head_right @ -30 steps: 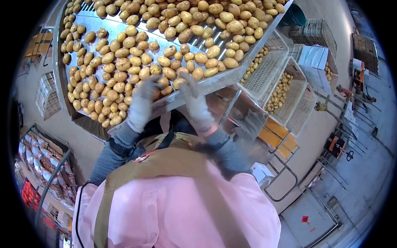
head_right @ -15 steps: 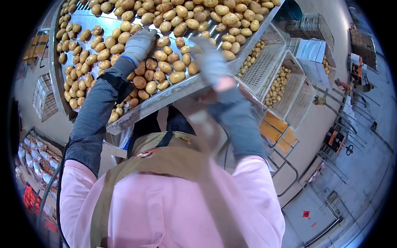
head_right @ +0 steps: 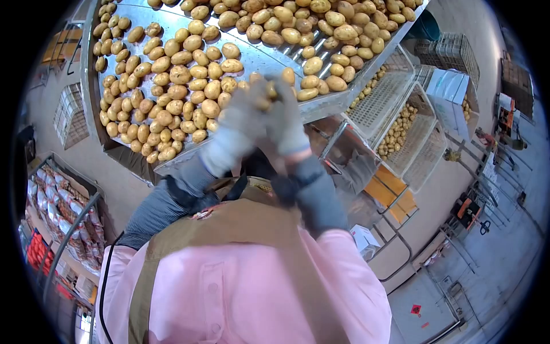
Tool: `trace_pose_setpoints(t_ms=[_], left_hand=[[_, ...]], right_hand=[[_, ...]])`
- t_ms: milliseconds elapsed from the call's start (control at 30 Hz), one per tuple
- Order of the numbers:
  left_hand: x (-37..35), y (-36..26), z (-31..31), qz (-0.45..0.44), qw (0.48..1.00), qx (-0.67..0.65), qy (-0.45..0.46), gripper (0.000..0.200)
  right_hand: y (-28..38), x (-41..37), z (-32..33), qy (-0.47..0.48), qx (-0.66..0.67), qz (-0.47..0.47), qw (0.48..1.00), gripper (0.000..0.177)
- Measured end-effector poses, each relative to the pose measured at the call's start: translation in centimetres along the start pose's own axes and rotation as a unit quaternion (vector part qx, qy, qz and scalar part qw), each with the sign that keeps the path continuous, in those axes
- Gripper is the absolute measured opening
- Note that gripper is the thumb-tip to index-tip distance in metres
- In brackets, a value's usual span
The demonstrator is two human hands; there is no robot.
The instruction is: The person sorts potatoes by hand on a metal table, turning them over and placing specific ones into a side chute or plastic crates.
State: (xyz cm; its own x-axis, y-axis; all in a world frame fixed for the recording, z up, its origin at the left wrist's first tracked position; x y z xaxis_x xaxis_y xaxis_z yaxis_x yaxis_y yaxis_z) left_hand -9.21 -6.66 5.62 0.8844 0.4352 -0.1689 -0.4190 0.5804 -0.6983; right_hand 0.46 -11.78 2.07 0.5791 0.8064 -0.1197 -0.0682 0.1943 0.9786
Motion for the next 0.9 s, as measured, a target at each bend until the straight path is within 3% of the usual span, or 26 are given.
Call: trace_pose_setpoints(t_ms=[33, 67, 100, 167, 233, 267, 300, 367, 400, 433, 467, 500, 567, 600, 667, 700, 767, 800, 833, 867, 900], left_hand=[[-1.2, -3.3, -1.1, -0.184, 0.974, 0.043, -0.124, 0.043], [-1.5, -5.6, -1.2, -0.139, 0.988, -0.001, 0.072, 0.048], [-2.0, -6.0, -1.5, -0.227, 0.971, -0.078, -0.019, 0.046], [-1.8, -4.9, -0.5, -0.255, 0.958, -0.128, -0.026, 0.044], [-0.3, 1.7, -1.0, -0.105, 0.988, 0.114, -0.015, 0.041], [0.5, 4.6, 3.7, 0.029, 0.993, -0.044, -0.105, 0.040], [1.9, 8.2, 5.4, 0.008, 0.980, 0.025, -0.199, 0.039], [6.1, 13.7, 4.8, 0.034, 0.963, 0.246, -0.107, 0.035], [7.4, 15.3, 4.3, 0.030, 0.960, 0.266, -0.078, 0.036], [8.5, 16.3, 3.8, 0.028, 0.955, 0.290, -0.050, 0.038], [9.3, 16.2, 3.9, 0.041, 0.945, 0.324, -0.036, 0.038], [10.3, 17.3, 3.7, 0.036, 0.947, 0.317, -0.043, 0.035], [11.0, 18.3, 4.1, 0.083, 0.969, 0.229, -0.034, 0.029], [10.3, 18.4, 4.9, 0.111, 0.982, 0.129, -0.085, 0.026], [7.9, 18.3, 6.5, 0.164, 0.966, -0.074, -0.187, 0.021], [6.5, 18.0, 6.5, 0.154, 0.950, -0.145, -0.228, 0.020], [2.6, 15.4, 6.8, 0.172, 0.936, -0.178, -0.249, 0.020], [1.1, 15.7, 6.2, 0.171, 0.925, -0.209, -0.269, 0.024], [-0.1, 15.8, 5.4, 0.169, 0.912, -0.242, -0.286, 0.027], [-0.7, 12.8, 5.7, 0.132, 0.909, -0.240, -0.312, 0.029], [-0.4, 9.4, 5.6, 0.097, 0.906, -0.240, -0.336, 0.031]], right_hand=[[0.1, -3.2, 0.3, 0.005, 0.206, -0.059, 0.977, 0.048], [0.1, -6.5, 0.7, -0.016, 0.402, -0.118, 0.908, 0.046], [-2.8, -9.2, 3.9, -0.069, 0.245, -0.151, 0.955, 0.044], [-6.6, -12.9, 9.9, -0.106, 0.225, -0.220, 0.943, 0.040], [-8.4, -15.7, 15.4, -0.072, 0.494, -0.286, 0.818, 0.032], [-9.1, -16.7, 16.9, -0.055, 0.614, -0.306, 0.726, 0.028], [-11.8, -17.9, 19.6, -0.122, 0.515, -0.347, 0.774, 0.027], [-16.0, -20.4, 26.1, -0.261, 0.283, -0.411, 0.826, 0.027], [-17.1, -19.0, 29.6, -0.249, -0.023, -0.398, 0.883, 0.029], [-17.2, -15.7, 31.6, -0.211, -0.324, -0.349, 0.853, 0.031], [-14.3, -11.4, 30.3, -0.260, -0.308, -0.207, 0.891, 0.033], [-9.9, -6.9, 26.7, -0.251, -0.262, -0.142, 0.921, 0.034], [-1.8, 1.4, 18.3, -0.165, -0.190, -0.024, 0.967, 0.034], [-0.3, 5.4, 14.7, -0.083, -0.314, 0.030, 0.945, 0.037], [-0.6, 11.1, 9.1, -0.020, -0.446, 0.114, 0.888, 0.042], [-4.8, 14.2, 7.4, 0.012, -0.537, 0.073, 0.841, 0.041], [-4.2, 14.9, 6.7, -0.023, -0.468, 0.017, 0.884, 0.034], [-3.5, 13.6, 6.8, -0.065, -0.435, 0.154, 0.885, 0.033], [-1.1, 12.0, 6.3, -0.068, -0.434, 0.169, 0.882, 0.029], [1.0, 9.6, 5.7, -0.084, -0.353, 0.190, 0.912, 0.032], [1.2, 7.3, 5.1, -0.115, -0.159, 0.074, 0.978, 0.033]])
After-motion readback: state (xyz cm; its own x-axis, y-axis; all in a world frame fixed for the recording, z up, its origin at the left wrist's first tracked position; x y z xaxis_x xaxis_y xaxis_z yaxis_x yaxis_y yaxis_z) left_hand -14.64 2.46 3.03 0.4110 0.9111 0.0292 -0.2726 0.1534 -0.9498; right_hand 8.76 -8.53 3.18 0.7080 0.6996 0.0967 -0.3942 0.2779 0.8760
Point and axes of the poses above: each hand's wrist, its own x-axis towards the middle knuckle, its own z-axis out of the back of the hand, y = z × x, the point moved 8 cm from there along x, towards the middle knuckle, and after that the axes turned 2 degrees about x, right-handed, at the moved point
